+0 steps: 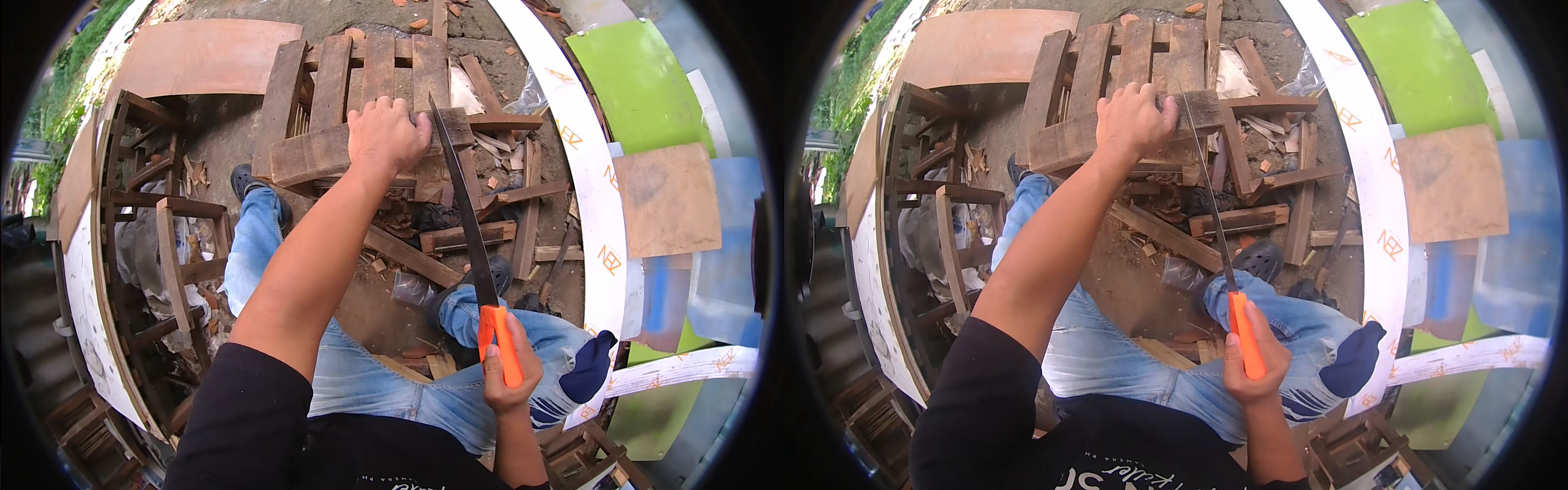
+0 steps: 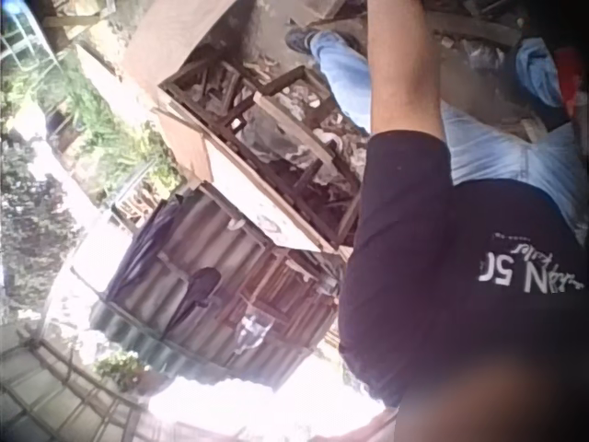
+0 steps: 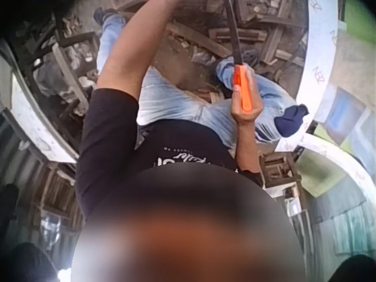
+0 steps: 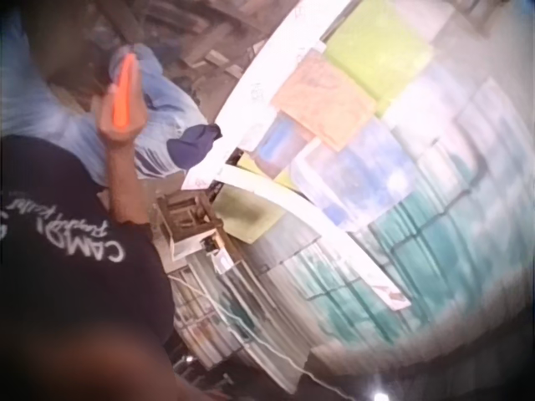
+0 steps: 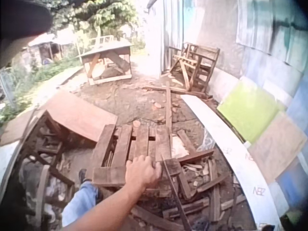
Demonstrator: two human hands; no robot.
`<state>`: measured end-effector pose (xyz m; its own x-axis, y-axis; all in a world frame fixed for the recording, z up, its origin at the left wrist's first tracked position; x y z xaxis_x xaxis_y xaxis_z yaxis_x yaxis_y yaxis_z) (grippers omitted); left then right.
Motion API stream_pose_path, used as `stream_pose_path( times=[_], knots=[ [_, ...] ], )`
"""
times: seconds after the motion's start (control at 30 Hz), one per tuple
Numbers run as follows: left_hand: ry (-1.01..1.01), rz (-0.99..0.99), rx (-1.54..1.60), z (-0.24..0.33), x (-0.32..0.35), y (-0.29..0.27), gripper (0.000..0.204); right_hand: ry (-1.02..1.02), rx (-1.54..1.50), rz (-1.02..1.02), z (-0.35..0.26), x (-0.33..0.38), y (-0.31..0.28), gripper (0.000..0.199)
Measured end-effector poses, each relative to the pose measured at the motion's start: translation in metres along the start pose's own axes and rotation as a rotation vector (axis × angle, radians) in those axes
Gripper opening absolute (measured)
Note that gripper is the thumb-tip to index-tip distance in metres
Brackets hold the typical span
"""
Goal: The person sits on the ground and uses a hand saw to cut a wooden plank resting on a pallet. They hold the plank with the left hand and saw with the right hand, continuing the cut through the clip.
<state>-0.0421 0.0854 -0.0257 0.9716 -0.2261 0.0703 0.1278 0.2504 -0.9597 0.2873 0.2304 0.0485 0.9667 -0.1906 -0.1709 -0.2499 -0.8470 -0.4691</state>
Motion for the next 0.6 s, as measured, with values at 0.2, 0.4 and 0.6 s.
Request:
stream_pose_path(
  times=[0.2,0.4,0.6],
  knots=[
    [0.088,0.003,0.001,0.01,0.008,0.0,0.048,-0.054,-0.034,0.032,0.02,-0.114,0.047,0.046],
    [0.001,-0.039,0.001,0.008,0.006,0.0,0.048,-0.054,-0.067,0.067,0.026,-0.102,0.042,0.046],
    [-0.024,-0.034,-0.007,0.008,0.001,0.004,0.048,0.11,-0.005,-0.006,0.003,-0.004,0.005,0.047]
  ],
)
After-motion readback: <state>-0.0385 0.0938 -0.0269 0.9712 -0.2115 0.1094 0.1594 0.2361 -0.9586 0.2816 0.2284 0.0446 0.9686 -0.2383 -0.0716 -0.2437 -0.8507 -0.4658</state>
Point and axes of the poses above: each hand's wrist, its own x-axis away from the middle knuckle, its own y-axis out of the palm, z = x × y, the point moved 6 cm from there along -x, towards the middle knuckle, and after that the axes turned 6 degrees about -z, right-handed, at the moved point
